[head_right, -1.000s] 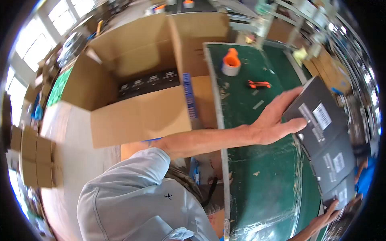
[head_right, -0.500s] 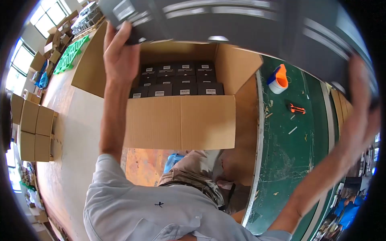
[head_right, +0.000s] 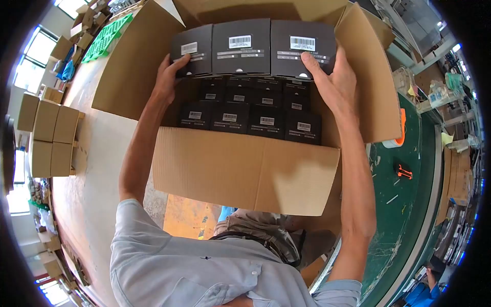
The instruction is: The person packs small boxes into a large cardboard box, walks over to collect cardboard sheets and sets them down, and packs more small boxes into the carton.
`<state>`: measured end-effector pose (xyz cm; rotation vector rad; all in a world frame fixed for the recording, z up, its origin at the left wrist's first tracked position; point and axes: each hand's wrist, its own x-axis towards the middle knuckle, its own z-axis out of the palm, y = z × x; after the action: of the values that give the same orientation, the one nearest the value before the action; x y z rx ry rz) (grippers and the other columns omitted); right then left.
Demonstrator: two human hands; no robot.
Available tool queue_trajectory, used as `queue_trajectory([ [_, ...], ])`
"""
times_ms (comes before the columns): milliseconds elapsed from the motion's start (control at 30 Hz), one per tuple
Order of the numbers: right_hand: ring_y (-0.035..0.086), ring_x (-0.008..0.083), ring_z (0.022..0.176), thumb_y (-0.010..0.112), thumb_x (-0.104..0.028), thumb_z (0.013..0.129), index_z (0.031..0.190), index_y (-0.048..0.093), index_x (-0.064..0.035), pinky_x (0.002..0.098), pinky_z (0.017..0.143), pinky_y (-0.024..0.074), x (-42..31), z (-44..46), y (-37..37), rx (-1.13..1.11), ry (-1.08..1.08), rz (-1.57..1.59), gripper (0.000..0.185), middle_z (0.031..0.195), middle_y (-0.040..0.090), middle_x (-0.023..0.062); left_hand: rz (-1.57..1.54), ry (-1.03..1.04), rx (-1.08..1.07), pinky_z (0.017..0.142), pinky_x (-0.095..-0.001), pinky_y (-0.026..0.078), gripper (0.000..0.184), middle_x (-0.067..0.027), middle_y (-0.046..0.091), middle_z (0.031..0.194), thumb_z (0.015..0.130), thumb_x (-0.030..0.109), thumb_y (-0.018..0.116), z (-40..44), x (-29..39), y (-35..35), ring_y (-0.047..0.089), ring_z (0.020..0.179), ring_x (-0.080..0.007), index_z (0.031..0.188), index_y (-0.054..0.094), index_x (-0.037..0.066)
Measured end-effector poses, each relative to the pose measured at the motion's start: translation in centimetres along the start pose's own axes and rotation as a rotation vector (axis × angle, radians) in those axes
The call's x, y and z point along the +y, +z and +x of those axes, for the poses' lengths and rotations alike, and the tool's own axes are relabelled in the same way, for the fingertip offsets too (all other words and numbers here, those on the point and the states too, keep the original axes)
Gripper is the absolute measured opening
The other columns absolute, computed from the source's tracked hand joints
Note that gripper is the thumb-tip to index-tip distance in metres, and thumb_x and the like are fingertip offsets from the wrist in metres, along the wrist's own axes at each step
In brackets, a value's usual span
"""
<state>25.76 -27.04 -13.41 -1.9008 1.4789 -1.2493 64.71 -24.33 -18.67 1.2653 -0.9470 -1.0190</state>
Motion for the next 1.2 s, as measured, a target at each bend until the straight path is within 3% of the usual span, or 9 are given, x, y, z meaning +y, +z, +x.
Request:
queue_trajectory([
  [300, 0.065, 0.0363, 0.128, 0.071, -0.061, 0.09, 0.156, 0.046, -0.0093, 0.0417, 0.11, 0.047, 10.4, 1.6, 8.9, -0.194, 0.315, -0.071, 0.088, 0.134, 0.069, 0.0223, 0.256, -0.324, 0.012, 0.098, -0.0368, 0.052, 0.061, -0.0153, 0.069, 0.12, 0.092, 0.038, 0.078, 6.1, -6.4, -2.9, 0.066, 0.113, -0.0226, 0.131, 0.059, -0.004],
  [400, 0.062, 0.0393, 0.131, 0.064, -0.061, 0.095, 0.156, 0.046, -0.007, 0.0432, 0.112, 0.0456, 13.2, 1.7, 10.5, -0.337, 0.419, 0.009, 0.084, 0.136, 0.067, 0.0242, 0.663, -0.177, -0.052, 0.1, -0.0414, 0.053, 0.064, -0.0196, 0.065, 0.129, 0.091, 0.039, 0.078, 7.6, -9.8, -3.8, 0.064, 0.121, -0.0301, 0.135, 0.06, -0.004],
  [467, 0.047, 0.0419, 0.146, 0.056, -0.06, 0.099, 0.154, 0.046, 0.0002, 0.0454, 0.12, 0.038, 20.6, 0.8, 15.2, -0.578, 0.501, -0.089, 0.082, 0.152, 0.053, 0.0291, 1.739, -0.076, -0.249, 0.107, -0.0531, 0.049, 0.059, -0.0179, 0.053, 0.149, 0.093, 0.039, 0.074, 4.2, -6.2, 0.4, 0.055, 0.134, -0.0362, 0.141, 0.062, 0.006],
  [667, 0.041, 0.0402, 0.15, 0.058, -0.046, 0.101, 0.165, 0.021, -0.0002, 0.0445, 0.126, 0.0321, 18.7, -0.3, 14.9, -0.934, 0.466, -0.369, 0.086, 0.16, 0.044, 0.027, 1.623, 0.069, -0.558, 0.12, -0.0736, 0.022, 0.068, -0.0166, 0.047, 0.156, 0.093, 0.055, 0.066, 9.8, -10.9, 2.3, 0.036, 0.148, -0.044, 0.145, 0.06, 0.012],
  [800, 0.047, 0.0408, 0.146, 0.059, -0.044, 0.103, 0.16, 0.031, -0.0013, 0.0467, 0.122, 0.0375, 16.8, -0.8, 14.1, -0.917, 0.464, -0.409, 0.077, 0.157, 0.049, 0.0249, 1.5, 0.148, -0.648, 0.121, -0.0756, 0.015, 0.075, -0.0167, 0.04, 0.163, 0.096, 0.065, 0.057, 11.3, -15.4, 3.3, 0.026, 0.155, -0.0448, 0.157, 0.047, 0.023],
  [867, 0.05, 0.0408, 0.143, 0.059, -0.044, 0.103, 0.156, 0.037, -0.0017, 0.0479, 0.118, 0.0408, 13.9, -0.3, 12.6, -0.921, 0.452, -0.511, 0.071, 0.153, 0.053, 0.0243, 1.516, -0.026, -0.732, 0.123, -0.0727, 0.009, 0.08, -0.0172, 0.032, 0.168, 0.099, 0.071, 0.049, 10.8, -16.4, 3.4, 0.019, 0.158, -0.0407, 0.165, 0.03, 0.031],
  [1000, 0.058, 0.0396, 0.134, 0.061, -0.041, 0.102, 0.148, 0.05, -0.0025, 0.0519, 0.108, 0.0482, 10.3, -1.0, 9.3, -0.848, 0.264, -0.544, 0.06, 0.139, 0.064, 0.0247, 1.53, -0.013, -0.756, 0.122, -0.0739, 0.007, 0.082, -0.0167, 0.027, 0.17, 0.099, 0.073, 0.047, 11.2, -17.6, 3.2, 0.015, 0.159, -0.0414, 0.167, 0.024, 0.033],
  [1100, 0.069, 0.0392, 0.114, 0.068, -0.033, 0.098, 0.141, 0.057, -0.0003, 0.0502, 0.097, 0.054, 6.1, -5.2, 3.8, -0.646, -0.015, -0.115, 0.055, 0.124, 0.071, 0.0238, 1.493, 0.003, -0.737, 0.122, -0.0735, 0.006, 0.082, -0.0171, 0.024, 0.172, 0.097, 0.074, 0.047, 11.2, -18.6, 2.3, 0.014, 0.159, -0.0456, 0.166, 0.026, 0.034],
  [1200, 0.074, 0.0302, 0.099, 0.072, -0.02, 0.097, 0.136, 0.062, -0.0004, 0.0416, 0.087, 0.0583, 0.8, -11.9, -3.7, -0.672, -0.011, 0.104, 0.045, 0.109, 0.075, 0.017, 1.516, 0.207, -0.689, 0.118, -0.0737, 0.02, 0.078, -0.0189, 0.036, 0.165, 0.098, 0.068, 0.051, 11.3, -19.7, 1.7, 0.026, 0.153, -0.0468, 0.164, 0.03, 0.033],
])
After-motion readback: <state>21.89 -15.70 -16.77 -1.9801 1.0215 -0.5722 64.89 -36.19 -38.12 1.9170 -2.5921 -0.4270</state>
